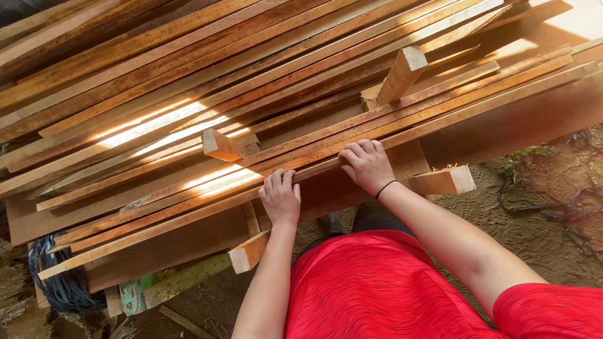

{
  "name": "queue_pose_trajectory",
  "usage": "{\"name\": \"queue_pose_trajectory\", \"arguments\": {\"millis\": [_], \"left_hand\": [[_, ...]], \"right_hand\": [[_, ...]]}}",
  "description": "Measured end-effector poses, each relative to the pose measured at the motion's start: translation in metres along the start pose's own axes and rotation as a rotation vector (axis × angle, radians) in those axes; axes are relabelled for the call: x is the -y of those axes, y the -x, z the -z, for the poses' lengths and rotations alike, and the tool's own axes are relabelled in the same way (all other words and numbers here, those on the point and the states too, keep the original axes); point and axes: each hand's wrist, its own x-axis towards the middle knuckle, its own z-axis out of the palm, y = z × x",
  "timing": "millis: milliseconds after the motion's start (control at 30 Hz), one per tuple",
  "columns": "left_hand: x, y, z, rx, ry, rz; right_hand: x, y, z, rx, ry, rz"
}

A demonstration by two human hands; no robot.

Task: Organizing and stacking wooden planks on a rack.

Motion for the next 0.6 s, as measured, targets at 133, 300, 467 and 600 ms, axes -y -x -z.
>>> {"name": "queue_pose_trajectory", "arguments": {"millis": [133,300,467,600], "left_hand": [[-0.006,-0.001,0.018,0.06,0.064,0.033],[-0.017,0.002,0.097,0.182,0.245,0.076],[-0.025,0.036,0.161,0.161,0.29,-0.023],[-0.023,0.046,0.168,0.166,0.346,-0.03]], "right_hand": [[0.001,0.001,0.009,0.007,0.0,0.006],[0.004,0.003,0.051,0.033,-0.032,0.016],[0.027,0.012,0.143,0.095,-0.113,0.007],[0.035,0.012,0.168,0.092,-0.175,-0.021]]}}
